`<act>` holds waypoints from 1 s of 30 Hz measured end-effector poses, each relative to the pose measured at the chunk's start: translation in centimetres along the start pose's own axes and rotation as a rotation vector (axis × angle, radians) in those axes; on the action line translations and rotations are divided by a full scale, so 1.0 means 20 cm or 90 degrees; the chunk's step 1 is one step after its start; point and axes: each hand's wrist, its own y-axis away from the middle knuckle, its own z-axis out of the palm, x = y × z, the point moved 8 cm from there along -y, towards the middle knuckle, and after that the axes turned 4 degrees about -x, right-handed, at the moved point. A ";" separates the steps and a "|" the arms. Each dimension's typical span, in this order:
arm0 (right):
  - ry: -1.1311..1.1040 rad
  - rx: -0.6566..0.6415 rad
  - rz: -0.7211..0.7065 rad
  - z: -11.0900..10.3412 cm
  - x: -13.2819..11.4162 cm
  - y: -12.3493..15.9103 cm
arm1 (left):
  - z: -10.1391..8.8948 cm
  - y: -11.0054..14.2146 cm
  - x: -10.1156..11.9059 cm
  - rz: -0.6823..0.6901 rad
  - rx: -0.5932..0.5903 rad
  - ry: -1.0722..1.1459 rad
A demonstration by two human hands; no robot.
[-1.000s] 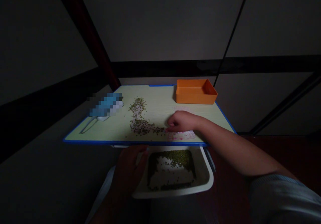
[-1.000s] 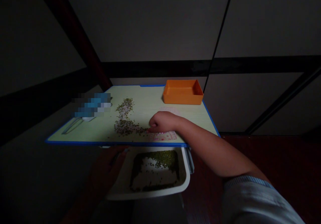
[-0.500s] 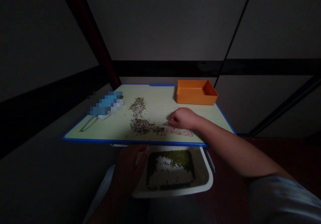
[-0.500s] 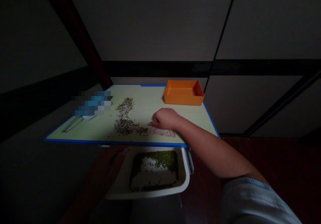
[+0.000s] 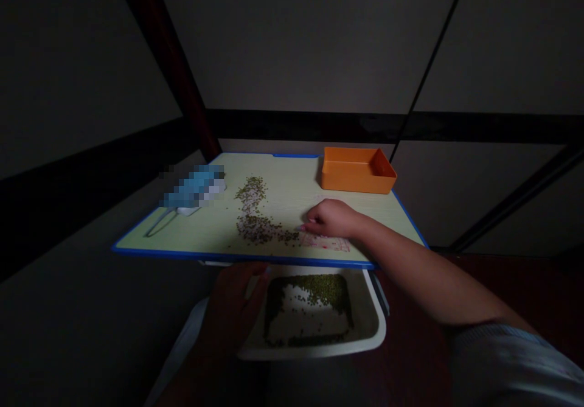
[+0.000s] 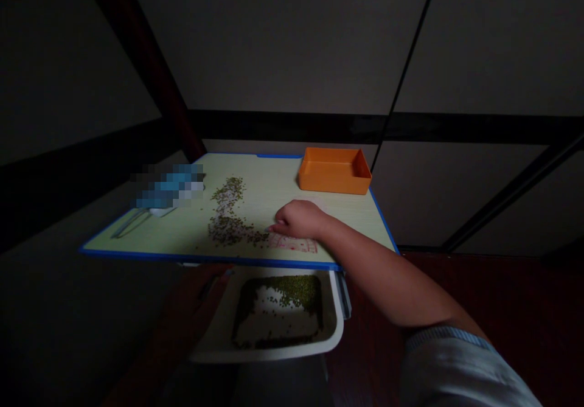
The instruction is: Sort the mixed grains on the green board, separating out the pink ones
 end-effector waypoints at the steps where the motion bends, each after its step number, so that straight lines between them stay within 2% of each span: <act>1: 0.004 0.003 0.005 0.00 0.00 0.00 | 0.00 0.00 0.00 -0.002 0.000 -0.002; 15: 0.082 0.071 0.119 -0.02 0.10 -0.02 | 0.00 0.00 -0.01 -0.005 0.000 -0.005; 19: 0.049 0.086 0.115 -0.03 0.10 -0.02 | 0.00 0.00 -0.02 -0.009 0.000 -0.010; 25: -0.068 0.045 0.074 -0.02 0.05 -0.02 | 0.00 -0.01 -0.01 -0.019 0.005 -0.005; 30: -0.058 0.039 0.062 0.00 0.01 -0.03 | 0.00 -0.01 0.00 -0.015 0.004 -0.005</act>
